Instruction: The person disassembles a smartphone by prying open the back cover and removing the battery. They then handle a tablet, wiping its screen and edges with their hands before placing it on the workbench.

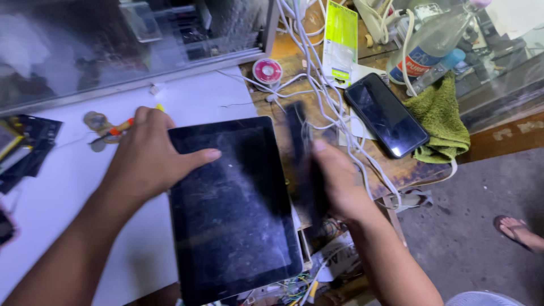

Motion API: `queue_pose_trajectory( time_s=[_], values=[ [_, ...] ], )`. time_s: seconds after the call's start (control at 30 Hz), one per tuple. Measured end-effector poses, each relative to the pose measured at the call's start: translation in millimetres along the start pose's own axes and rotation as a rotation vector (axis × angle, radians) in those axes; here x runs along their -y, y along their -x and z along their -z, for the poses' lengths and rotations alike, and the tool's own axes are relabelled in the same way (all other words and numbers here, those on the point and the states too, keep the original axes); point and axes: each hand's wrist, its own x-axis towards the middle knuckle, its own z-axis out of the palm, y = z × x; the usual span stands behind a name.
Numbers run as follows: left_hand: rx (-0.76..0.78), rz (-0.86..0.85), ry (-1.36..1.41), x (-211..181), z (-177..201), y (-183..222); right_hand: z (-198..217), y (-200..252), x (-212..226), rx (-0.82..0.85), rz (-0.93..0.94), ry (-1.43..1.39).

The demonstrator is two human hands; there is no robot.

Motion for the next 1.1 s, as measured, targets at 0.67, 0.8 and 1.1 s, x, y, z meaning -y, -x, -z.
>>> queue_pose_trajectory(
  time_s=[0.67, 0.8, 1.1],
  values=[
    [-0.194, 0.267, 1.083, 87.0, 14.9, -9.2, -70.6, -120.2, 90.7, 0.591, 0.334, 0.144],
    [-0.200, 0.144, 1.238, 112.8, 16.9, -12.7, -67.0, -128.8, 89.2, 0.504, 0.377, 0.089],
    [-0.169, 0.164, 1.356, 104.0, 31.3, -27.7, -51.9, -159.8, 65.8, 0.335, 0.462, 0.121]
  ],
)
